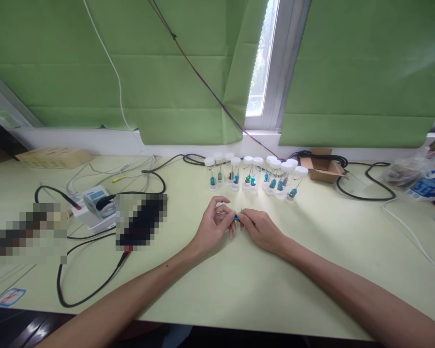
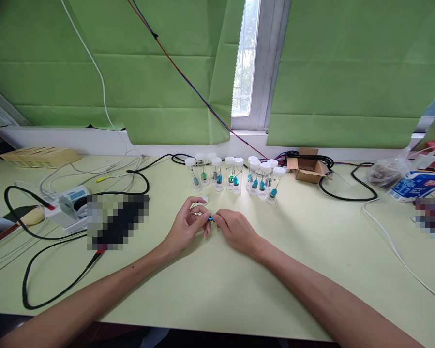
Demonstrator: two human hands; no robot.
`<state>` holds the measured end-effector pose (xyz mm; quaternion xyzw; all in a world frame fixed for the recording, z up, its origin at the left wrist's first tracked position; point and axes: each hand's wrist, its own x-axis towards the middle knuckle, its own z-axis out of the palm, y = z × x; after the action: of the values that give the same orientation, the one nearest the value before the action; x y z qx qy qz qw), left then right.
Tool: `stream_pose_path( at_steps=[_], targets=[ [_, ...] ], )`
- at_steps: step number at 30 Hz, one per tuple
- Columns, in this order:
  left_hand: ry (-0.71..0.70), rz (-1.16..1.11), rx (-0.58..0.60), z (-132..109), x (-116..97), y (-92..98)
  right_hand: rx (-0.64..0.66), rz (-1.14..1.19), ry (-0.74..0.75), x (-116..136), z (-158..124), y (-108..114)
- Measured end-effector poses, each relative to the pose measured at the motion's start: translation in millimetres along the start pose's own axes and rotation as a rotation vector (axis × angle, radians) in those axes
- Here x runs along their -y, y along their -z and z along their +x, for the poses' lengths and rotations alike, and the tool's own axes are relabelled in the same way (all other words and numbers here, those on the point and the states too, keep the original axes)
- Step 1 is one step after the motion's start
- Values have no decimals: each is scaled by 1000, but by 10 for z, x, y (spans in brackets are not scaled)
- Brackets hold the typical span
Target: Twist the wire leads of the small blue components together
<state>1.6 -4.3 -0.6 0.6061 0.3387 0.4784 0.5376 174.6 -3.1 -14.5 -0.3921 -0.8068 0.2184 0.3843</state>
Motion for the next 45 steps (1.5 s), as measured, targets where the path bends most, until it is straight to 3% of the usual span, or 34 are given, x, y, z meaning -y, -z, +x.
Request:
stream_pose_path(
  at_steps=[8,21,31,45],
  targets=[
    [25,0,-12,8,-15,14,-25,92,-9,-13,-21,-10],
    [-5,34,7,2,-20,2,19,-7,-15,0,-6,4],
    [-3,64,-10,27,-15,29,-38,70,-4,-11,-3,3],
    [-14,79,-2,15,-3,27,-4,40,24,-12,0,15]
  ],
)
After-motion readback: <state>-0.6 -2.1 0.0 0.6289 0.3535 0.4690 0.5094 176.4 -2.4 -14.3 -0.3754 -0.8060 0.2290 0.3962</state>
